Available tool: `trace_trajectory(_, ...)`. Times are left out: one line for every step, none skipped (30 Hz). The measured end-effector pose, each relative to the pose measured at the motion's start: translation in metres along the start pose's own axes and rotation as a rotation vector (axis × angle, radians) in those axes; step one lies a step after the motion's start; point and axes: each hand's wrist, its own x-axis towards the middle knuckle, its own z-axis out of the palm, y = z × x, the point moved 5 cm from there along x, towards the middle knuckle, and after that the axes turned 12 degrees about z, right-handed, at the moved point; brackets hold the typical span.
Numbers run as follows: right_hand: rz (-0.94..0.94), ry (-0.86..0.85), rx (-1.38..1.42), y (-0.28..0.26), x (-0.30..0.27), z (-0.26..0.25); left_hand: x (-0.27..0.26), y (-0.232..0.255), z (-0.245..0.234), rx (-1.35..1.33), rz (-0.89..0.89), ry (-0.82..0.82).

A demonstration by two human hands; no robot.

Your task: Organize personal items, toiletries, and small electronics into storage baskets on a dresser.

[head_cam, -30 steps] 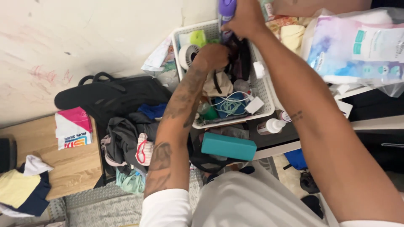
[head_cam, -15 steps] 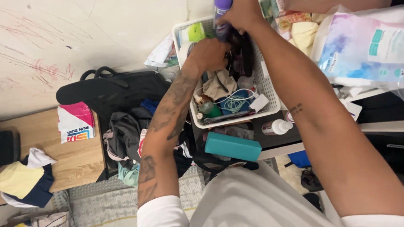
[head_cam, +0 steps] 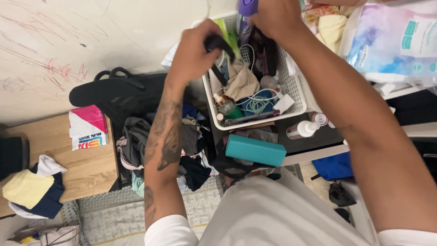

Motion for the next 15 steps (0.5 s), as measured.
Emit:
trace_trajectory(0.004, 0.001, 0.001, -0.018, -0.019, -0.021, -0.006, 0.0, -0.001, -0.001, 0.002, -0.004)
trace_trajectory(0.008, -0.03, -0.086, -0.036, -0.039, -0.04, -0.013, 0.001, -0.007, -0.052, 0.045, 0.079)
trace_trajectory(0.005, -0.059, -0.173, -0.056, -0.056, -0.059, -0.019, 0.003, -0.014, -0.1, 0.089, 0.168)
trace_trajectory(0.001, -0.056, -0.174, -0.055, -0.067, -0.037, -0.023, 0.002, -0.016, -0.097, 0.091, 0.171)
trace_trajectory(-0.11, -0.327, -0.168, -0.058, -0.087, 0.0, -0.03, -0.001, -0.018, -0.091, 0.051, 0.241)
trace_trajectory(-0.219, -0.599, -0.159, -0.06, -0.11, 0.036, -0.038, -0.004, -0.02, -0.084, 0.01, 0.311)
trace_trajectory(-0.219, -0.594, -0.16, -0.061, -0.118, 0.045, -0.042, -0.002, -0.02, -0.083, 0.014, 0.311)
trace_trajectory(-0.282, -0.558, -0.11, -0.066, -0.126, 0.052, -0.047, -0.002, -0.019, -0.161, -0.029, 0.318)
trace_trajectory(-0.343, -0.523, -0.059, -0.071, -0.135, 0.059, -0.052, -0.003, -0.017, -0.241, -0.073, 0.322)
trace_trajectory(-0.341, -0.521, -0.058, -0.08, -0.133, 0.038, -0.056, 0.0, -0.017, -0.242, -0.07, 0.32)
trace_trajectory(-0.218, -0.584, -0.067, -0.084, -0.129, 0.021, -0.06, 0.003, -0.015, -0.256, -0.079, 0.307)
trace_trajectory(-0.094, -0.646, -0.075, -0.087, -0.126, 0.003, -0.064, 0.005, -0.014, -0.27, -0.088, 0.293)
trace_trajectory(-0.093, -0.649, -0.075, -0.075, -0.121, -0.002, -0.066, 0.005, -0.012, -0.272, -0.09, 0.292)
trace_trajectory(-0.063, -0.519, 0.077, -0.064, -0.112, -0.013, -0.069, 0.004, -0.01, -0.413, -0.132, 0.313)
trace_trajectory(-0.036, -0.381, 0.223, -0.051, -0.1, -0.027, -0.069, 0.002, -0.008, -0.553, -0.167, 0.336)
